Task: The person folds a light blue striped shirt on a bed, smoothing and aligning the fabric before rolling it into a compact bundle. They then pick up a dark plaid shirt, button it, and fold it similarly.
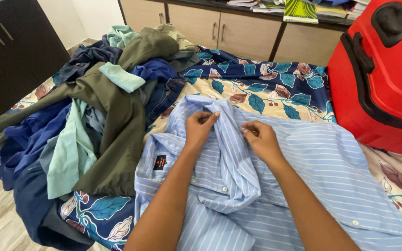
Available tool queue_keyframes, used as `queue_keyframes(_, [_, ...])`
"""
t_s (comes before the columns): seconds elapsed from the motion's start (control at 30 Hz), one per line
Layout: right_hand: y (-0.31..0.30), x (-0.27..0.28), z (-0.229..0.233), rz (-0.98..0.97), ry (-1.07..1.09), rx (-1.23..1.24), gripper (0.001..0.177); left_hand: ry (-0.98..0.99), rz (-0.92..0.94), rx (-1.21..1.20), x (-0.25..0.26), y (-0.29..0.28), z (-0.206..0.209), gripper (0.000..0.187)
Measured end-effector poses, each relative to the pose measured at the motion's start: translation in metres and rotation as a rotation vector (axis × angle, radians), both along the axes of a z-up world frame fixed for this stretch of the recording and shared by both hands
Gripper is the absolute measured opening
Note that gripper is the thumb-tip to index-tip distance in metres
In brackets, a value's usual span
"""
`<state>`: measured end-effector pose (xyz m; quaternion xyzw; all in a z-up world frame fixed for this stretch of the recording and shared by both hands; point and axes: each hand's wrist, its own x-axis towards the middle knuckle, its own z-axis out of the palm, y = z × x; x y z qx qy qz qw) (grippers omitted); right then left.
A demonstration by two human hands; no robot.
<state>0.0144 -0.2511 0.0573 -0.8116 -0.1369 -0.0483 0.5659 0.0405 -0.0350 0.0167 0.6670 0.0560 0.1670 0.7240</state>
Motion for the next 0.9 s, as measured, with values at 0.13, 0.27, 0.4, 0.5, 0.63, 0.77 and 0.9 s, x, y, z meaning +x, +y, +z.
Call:
queue_keyframes(0.13, [0.032, 0.007, -0.014, -0.165, -0.149, -0.458, 0.026, -0.004, -0.011, -0.002, 0.020, 0.000, -0.018, 0.023])
queue_keyframes(0.27, [0.036, -0.001, -0.022, -0.084, -0.302, -0.497, 0.031, -0.076, -0.153, -0.426, 0.039, 0.016, -0.041, 0.026])
queue_keyframes(0.4, [0.028, 0.005, -0.020, 0.199, -0.169, 0.058, 0.026, 0.015, -0.423, -1.036, 0.033, 0.033, -0.032, 0.049])
queue_keyframes(0.5, [0.031, 0.007, -0.020, 0.132, 0.180, 0.438, 0.033, -0.150, -0.649, -1.035, 0.017, 0.031, -0.008, 0.063])
queue_keyframes(0.63, [0.038, 0.008, -0.018, 0.144, 0.443, 0.844, 0.045, 0.114, -0.557, -0.907, -0.005, 0.021, 0.023, 0.071])
queue_keyframes(0.77, [0.037, 0.005, -0.010, 0.336, 0.538, 0.855, 0.036, 0.240, -0.402, -0.639, -0.006, 0.010, 0.031, 0.054])
queue_keyframes(0.9, [0.034, 0.005, -0.008, 0.275, 0.515, 0.638, 0.032, 0.329, -0.259, -0.601, 0.007, 0.014, 0.016, 0.054])
